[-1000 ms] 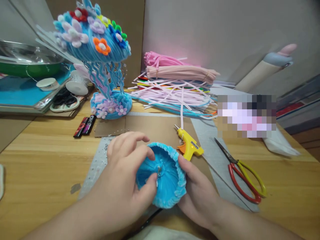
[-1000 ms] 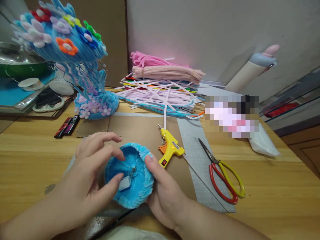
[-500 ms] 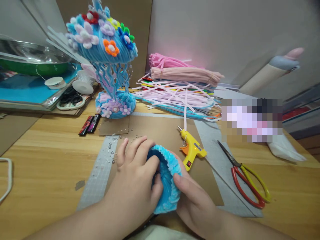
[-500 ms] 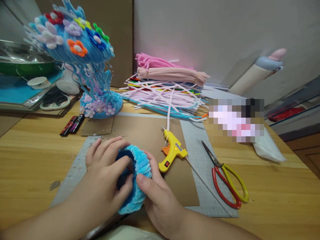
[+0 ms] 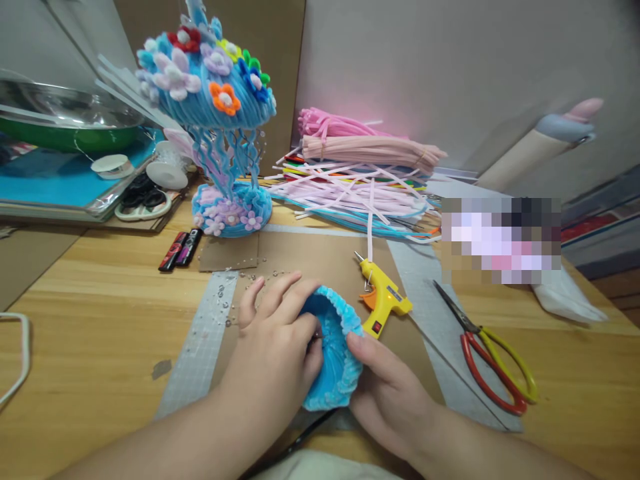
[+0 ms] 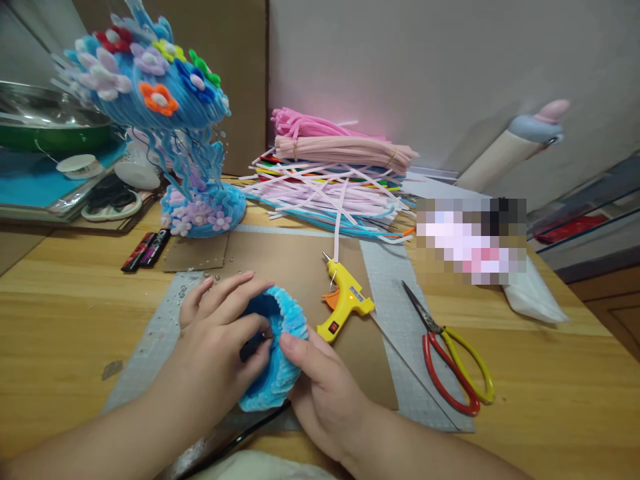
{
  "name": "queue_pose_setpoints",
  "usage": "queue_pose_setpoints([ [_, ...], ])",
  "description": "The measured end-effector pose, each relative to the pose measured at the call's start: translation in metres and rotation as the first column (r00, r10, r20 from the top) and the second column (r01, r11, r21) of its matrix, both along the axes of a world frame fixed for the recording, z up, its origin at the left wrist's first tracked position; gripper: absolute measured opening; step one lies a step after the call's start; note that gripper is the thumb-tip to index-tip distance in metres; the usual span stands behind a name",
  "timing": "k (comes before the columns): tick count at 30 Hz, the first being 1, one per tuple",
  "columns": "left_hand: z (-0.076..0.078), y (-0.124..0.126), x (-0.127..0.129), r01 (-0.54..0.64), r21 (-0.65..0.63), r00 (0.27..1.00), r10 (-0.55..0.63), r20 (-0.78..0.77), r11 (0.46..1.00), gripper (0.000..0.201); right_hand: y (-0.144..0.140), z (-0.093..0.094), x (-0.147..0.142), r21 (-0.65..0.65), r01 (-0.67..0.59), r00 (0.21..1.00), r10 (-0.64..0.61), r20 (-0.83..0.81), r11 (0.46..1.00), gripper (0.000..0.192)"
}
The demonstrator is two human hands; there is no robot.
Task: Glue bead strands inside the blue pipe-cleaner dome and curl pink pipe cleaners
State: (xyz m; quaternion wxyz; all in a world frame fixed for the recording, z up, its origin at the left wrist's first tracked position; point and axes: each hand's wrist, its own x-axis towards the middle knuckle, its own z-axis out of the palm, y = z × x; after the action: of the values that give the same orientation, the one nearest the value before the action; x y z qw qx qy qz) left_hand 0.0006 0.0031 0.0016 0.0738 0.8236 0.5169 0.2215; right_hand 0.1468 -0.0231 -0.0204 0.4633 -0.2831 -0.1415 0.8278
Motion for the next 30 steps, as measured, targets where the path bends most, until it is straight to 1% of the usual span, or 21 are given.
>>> queue_pose_setpoints([
  [4,0.003,0.001,0.001,0.004,-0.018,1.0,-0.004,-0.003,1.0,0.016,-0.002,-0.001,-0.001,0.001,0.004,0.999,-0.004,0.034,1.0,0.022],
  [6,0.007,0.002,-0.001,0.018,-0.025,1.0,-0.018,-0.004,1.0,0.016,-0.002,0.001,-0.001,0.012,-0.016,0.999,0.016,0.05,1.0,0.026],
  [8,0.01,0.003,-0.005,0.044,-0.017,0.999,-0.044,-0.005,0.999,0.017,-0.001,0.005,0.001,0.037,-0.066,0.994,0.063,0.086,0.997,0.034],
  [10,0.012,0.004,-0.009,0.077,0.007,0.997,-0.077,-0.005,0.997,0.018,-0.001,0.009,0.004,0.109,-0.153,0.97,0.128,0.205,0.982,0.042],
  [11,0.012,0.005,-0.011,0.095,0.033,0.995,-0.095,-0.003,0.995,0.018,0.0,0.01,0.006,0.155,-0.208,0.938,0.151,0.313,0.966,0.044],
  [12,0.012,0.005,-0.013,0.115,0.059,0.993,-0.115,-0.006,0.992,0.018,0.0,0.011,0.009,0.199,-0.258,0.884,0.148,0.443,0.946,0.046],
  [13,0.011,0.006,-0.014,0.139,0.075,0.99,-0.138,-0.016,0.988,0.018,0.0,0.011,0.011,0.236,-0.3,0.81,0.117,0.575,0.924,0.047],
  [14,0.01,0.006,-0.015,0.165,0.078,0.986,-0.163,-0.033,0.983,0.019,-0.001,0.011,0.014,0.272,-0.316,0.726,0.047,0.686,0.909,0.05],
  [16,0.009,0.007,-0.015,0.193,0.039,0.979,-0.19,-0.07,0.98,0.02,-0.001,0.011,0.018,0.373,-0.321,0.566,-0.14,0.813,0.87,0.052],
  [17,0.008,0.008,-0.014,0.195,-0.003,0.978,-0.194,-0.082,0.981,0.019,-0.001,0.012,0.02,0.442,-0.339,0.492,-0.244,0.836,0.83,0.049],
  [18,0.008,0.009,-0.014,0.19,-0.049,0.977,-0.194,-0.085,0.981,0.019,-0.001,0.013,0.021,0.506,-0.38,0.423,-0.341,0.84,0.775,0.043],
  [19,0.008,0.01,-0.013,0.183,-0.083,0.978,-0.19,-0.081,0.98,0.018,0.0,0.015,0.022,0.552,-0.442,0.357,-0.425,0.832,0.707,0.035],
  [21,0.008,0.012,-0.012,0.179,-0.136,0.979,-0.19,-0.075,0.974,0.018,0.003,0.02,0.022,0.569,-0.587,0.236,-0.55,0.801,0.576,0.019],
  [22,0.008,0.012,-0.012,0.183,-0.149,0.978,-0.196,-0.074,0.972,0.018,0.004,0.023,0.022,0.548,-0.647,0.187,-0.587,0.788,0.53,0.016],
  [24,0.009,0.013,-0.013,0.179,-0.159,0.978,-0.193,-0.081,0.971,0.018,0.007,0.028,0.022,0.499,-0.725,0.116,-0.629,0.769,0.475,0.014],
  [25,0.009,0.013,-0.014,0.176,-0.157,0.978,-0.191,-0.087,0.972,0.018,0.007,0.03,0.021,0.481,-0.746,0.091,-0.644,0.76,0.462,0.014],
  [28,0.012,0.01,-0.017,0.171,-0.143,0.976,-0.187,-0.11,0.975,0.015,0.008,0.033,0.02,0.465,-0.765,0.056,-0.674,0.737,0.445,0.015],
  [30,0.013,0.009,-0.018,0.171,-0.123,0.975,-0.185,-0.119,0.978,0.012,0.008,0.033,0.02,0.461,-0.767,0.046,-0.678,0.733,0.446,0.016],
])
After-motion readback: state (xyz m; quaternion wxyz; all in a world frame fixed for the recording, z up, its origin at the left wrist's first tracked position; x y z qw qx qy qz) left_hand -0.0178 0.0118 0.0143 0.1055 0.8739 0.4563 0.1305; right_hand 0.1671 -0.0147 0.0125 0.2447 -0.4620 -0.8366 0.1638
